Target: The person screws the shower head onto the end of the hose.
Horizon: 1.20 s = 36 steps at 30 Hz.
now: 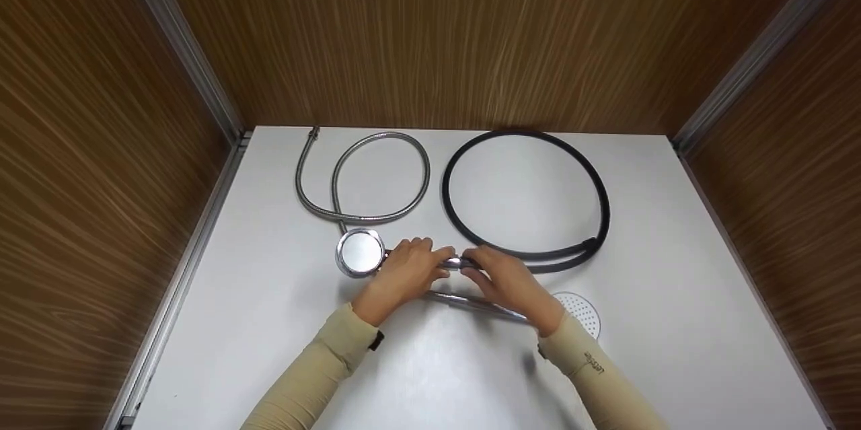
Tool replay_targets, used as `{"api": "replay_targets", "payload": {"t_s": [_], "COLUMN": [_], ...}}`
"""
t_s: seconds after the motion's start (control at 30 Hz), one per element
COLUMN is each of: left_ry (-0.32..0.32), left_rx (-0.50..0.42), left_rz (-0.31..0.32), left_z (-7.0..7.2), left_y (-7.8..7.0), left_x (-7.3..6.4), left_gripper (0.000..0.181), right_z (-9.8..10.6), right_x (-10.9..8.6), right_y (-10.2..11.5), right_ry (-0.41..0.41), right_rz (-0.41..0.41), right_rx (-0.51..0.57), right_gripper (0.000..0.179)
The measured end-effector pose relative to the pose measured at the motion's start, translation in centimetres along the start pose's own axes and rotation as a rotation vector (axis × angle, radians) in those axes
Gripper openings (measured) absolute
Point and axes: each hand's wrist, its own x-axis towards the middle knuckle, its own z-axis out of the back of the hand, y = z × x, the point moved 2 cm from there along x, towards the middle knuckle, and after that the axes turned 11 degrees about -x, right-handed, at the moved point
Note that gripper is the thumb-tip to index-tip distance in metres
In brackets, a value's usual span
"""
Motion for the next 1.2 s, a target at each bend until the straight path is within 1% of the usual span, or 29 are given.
{"api": "replay_targets", "payload": {"t_s": [0.17, 0.23, 0.43, 0.7, 0.87, 1.03, 1.2], "left_ry": [0.006, 0.010, 0.011, 0.028, 0.033, 0.038, 0.037], "left_rx": [0.005, -0.004, -0.033, -0.068, -0.062, -0.042, -0.040], "left_rz": [0.000, 0.002, -0.002, 0.005, 0.009, 0.009, 0.008], "left_z": [0.05, 0.09, 0.05, -0.02, -0.01, 0.00, 0.01], "left_y": [-0.03, -0.04, -0.04, 0.04, 0.04, 0.08, 0.09], "left_x": [0.08, 0.12, 0.14, 0.15, 0.15, 0.15, 0.17], "left_gripper": [0.029, 0.029, 0.028, 0.029, 0.030, 0.030, 0.030], "right_z": [-0.02, 0.00, 0.07, 0.14, 0.11, -0.02, -0.09], "right_x": [-0.02, -0.03, -0.03, -0.06, -0.09, -0.08, 0.02], "right_y": [-0.06, -0.08, -0.07, 0.04, -0.02, -0.04, -0.01], "right_ry": [0.028, 0.036, 0.016, 0.013, 0.018, 0.012, -0.004], "right_rz": [-0.025, -0.032, -0.027, -0.025, -0.025, -0.032, -0.040], "right_rx": [0.014, 0.026, 0.035, 0.018, 0.016, 0.026, 0.023], "right_gripper": [0.037, 0.039, 0.029, 0.027, 0.028, 0.033, 0.028]}}
